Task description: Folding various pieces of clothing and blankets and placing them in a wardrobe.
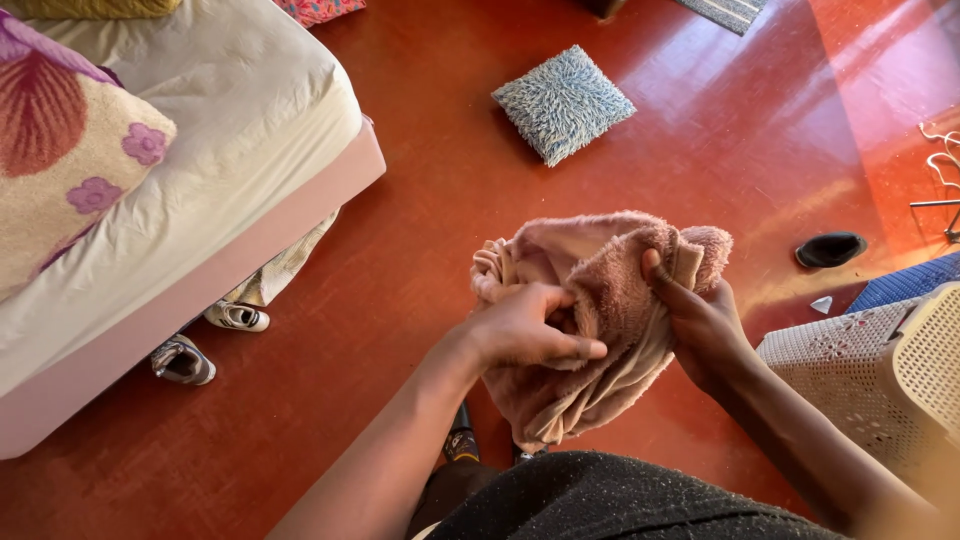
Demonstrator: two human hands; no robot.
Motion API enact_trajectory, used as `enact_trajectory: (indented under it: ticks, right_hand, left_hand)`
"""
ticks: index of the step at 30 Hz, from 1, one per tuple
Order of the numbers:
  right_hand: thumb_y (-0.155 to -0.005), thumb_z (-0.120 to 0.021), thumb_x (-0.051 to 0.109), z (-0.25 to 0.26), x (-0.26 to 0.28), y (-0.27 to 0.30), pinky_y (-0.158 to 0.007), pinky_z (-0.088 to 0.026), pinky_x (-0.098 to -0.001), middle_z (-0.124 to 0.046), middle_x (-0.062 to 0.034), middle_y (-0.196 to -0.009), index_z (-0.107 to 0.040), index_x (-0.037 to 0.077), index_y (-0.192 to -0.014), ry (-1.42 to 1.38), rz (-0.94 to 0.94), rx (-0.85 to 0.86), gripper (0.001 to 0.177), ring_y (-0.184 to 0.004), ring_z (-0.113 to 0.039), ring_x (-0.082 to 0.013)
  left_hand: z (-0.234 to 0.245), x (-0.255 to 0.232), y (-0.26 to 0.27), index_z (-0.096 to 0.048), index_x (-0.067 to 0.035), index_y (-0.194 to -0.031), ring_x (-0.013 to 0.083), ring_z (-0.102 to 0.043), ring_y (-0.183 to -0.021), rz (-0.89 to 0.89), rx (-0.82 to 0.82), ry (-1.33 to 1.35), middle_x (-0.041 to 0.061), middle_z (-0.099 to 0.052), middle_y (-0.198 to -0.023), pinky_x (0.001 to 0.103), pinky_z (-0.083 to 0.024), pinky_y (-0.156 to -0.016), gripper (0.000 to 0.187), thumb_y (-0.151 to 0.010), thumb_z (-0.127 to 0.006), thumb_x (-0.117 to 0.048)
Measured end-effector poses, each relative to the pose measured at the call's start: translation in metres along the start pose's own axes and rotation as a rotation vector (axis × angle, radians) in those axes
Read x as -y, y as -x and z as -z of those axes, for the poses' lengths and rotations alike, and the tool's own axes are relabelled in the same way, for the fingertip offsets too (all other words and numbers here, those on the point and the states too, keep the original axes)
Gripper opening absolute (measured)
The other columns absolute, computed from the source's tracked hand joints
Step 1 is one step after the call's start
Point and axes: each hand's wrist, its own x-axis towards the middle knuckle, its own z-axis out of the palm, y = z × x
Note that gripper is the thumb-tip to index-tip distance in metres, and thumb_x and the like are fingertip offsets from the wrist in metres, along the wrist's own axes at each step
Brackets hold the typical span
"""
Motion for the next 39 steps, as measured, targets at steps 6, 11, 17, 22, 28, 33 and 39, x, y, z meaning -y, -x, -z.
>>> enact_trajectory:
  ticks: [6,11,17,22,28,33,39]
  right_hand:
    - [-0.100,-0.063,0.023,0.018,-0.011,-0.008,-0.092,-0.059,-0.0442,-0.071,-0.0139,-0.113,-0.062,-0.004,-0.119,-0.259,-0.081,-0.035,0.033,-0.101,-0.070,-0.0257]
    - [-0.100,-0.059,0.020,0.033,-0.021,-0.006,-0.100,-0.055,-0.0440,-0.070,-0.0110,-0.114,-0.062,0.000,-0.122,-0.347,-0.080,0.015,0.030,-0.106,-0.069,-0.0241]
    - [-0.100,-0.060,0.019,0.060,-0.011,0.008,-0.099,-0.054,-0.0451,-0.070,-0.0094,-0.112,-0.061,0.003,-0.123,-0.370,-0.051,-0.032,0.028,-0.105,-0.068,-0.0246]
    - [-0.102,-0.059,0.021,0.074,-0.009,0.019,-0.102,-0.054,-0.0454,-0.068,-0.0096,-0.116,-0.060,0.002,-0.124,-0.311,-0.032,-0.124,0.029,-0.109,-0.066,-0.0238]
    - [-0.101,-0.053,0.024,0.064,-0.017,0.030,-0.102,-0.053,-0.0486,-0.068,-0.0129,-0.117,-0.057,0.001,-0.125,-0.391,-0.120,-0.156,0.033,-0.109,-0.066,-0.0262]
    - [-0.107,-0.051,0.026,0.050,-0.030,0.021,-0.105,-0.053,-0.0485,-0.063,-0.0184,-0.118,-0.052,-0.007,-0.124,-0.247,-0.243,-0.280,0.037,-0.112,-0.063,-0.0304]
    - [-0.104,-0.051,0.028,0.029,-0.047,0.023,-0.103,-0.053,-0.0459,-0.064,-0.0215,-0.124,-0.056,-0.006,-0.128,-0.244,-0.276,-0.211,0.042,-0.113,-0.064,-0.0298]
  left_hand:
    - [-0.009,0.070,0.001,-0.070,0.001,-0.119,0.0306,-0.073,-0.103,0.198,0.007,0.271,0.012,-0.074,-0.107,0.048,-0.060,-0.095,0.053,-0.076,-0.080,-0.029]
    - [-0.011,0.063,0.000,-0.047,-0.011,-0.145,0.0395,-0.049,-0.130,0.214,-0.312,-0.474,0.018,-0.049,-0.143,0.054,-0.037,-0.106,0.090,-0.068,-0.093,-0.021]
    - [-0.023,0.128,-0.035,-0.055,-0.011,-0.138,0.0305,-0.063,-0.119,0.213,-0.170,-0.175,0.016,-0.067,-0.129,0.041,-0.052,-0.096,0.060,-0.079,-0.067,-0.011]
    - [-0.022,0.075,-0.022,-0.066,-0.012,-0.128,0.0249,-0.070,-0.096,0.390,-0.032,-0.081,0.014,-0.076,-0.100,0.038,-0.051,-0.087,0.035,-0.098,-0.051,-0.022]
    - [-0.033,0.111,-0.034,-0.077,0.008,-0.107,0.0194,-0.060,-0.072,0.123,0.012,0.409,0.010,-0.071,-0.084,0.034,-0.051,-0.061,0.036,-0.091,-0.045,0.004]
    - [-0.032,-0.002,-0.004,-0.061,-0.014,-0.128,0.0175,-0.069,-0.101,0.024,0.054,0.952,0.008,-0.067,-0.120,0.035,-0.063,-0.087,0.034,-0.097,-0.049,-0.008]
    - [-0.058,-0.005,-0.020,-0.049,0.003,-0.138,0.0181,-0.065,-0.114,0.047,0.006,0.627,0.017,-0.066,-0.126,0.028,-0.055,-0.098,0.041,-0.103,-0.058,-0.016]
